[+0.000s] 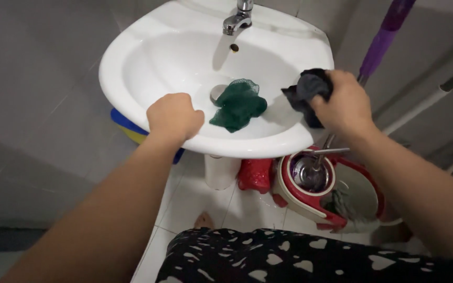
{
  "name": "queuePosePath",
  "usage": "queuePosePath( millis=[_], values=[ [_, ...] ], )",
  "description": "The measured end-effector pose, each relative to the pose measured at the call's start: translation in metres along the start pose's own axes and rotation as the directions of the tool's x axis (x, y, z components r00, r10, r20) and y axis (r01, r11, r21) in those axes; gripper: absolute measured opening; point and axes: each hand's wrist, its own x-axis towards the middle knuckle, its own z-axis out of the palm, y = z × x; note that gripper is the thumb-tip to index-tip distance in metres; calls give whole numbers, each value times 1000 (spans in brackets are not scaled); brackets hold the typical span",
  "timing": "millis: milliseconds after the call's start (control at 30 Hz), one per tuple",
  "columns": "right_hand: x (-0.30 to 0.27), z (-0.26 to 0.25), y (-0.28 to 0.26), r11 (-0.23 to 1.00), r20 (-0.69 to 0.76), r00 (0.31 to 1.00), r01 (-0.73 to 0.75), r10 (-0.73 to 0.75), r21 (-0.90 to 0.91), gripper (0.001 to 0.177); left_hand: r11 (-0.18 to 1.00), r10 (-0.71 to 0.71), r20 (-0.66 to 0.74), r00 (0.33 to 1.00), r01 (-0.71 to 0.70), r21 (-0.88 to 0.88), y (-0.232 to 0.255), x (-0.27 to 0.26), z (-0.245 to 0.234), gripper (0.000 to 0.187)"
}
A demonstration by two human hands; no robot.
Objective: Washing and rinsing a yellow-lined black cloth and a green mesh cloth in a bathroom sink.
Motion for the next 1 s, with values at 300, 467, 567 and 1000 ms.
queuePosePath(
  millis=[300, 467, 567, 1000],
  values=[
    [12, 4, -26, 997, 66, 996, -58, 61, -50, 62, 981, -188, -276, 943, 168, -95, -34, 45, -11, 29],
    [55, 39, 1, 998, 9, 1000, 13, -12, -59, 59, 982, -188, -340, 921, 183, -46, -68, 72, -2, 40],
    [75, 52, 5, 997, -28, 999, 22, -23, -69, 56, 971, -239, -311, 920, 229, -68, -74, 77, -8, 56],
    [168, 121, 18, 981, -139, 985, 78, -104, -179, 55, 932, -362, -13, 932, 362, -28, -71, 122, -36, 86]
  ],
)
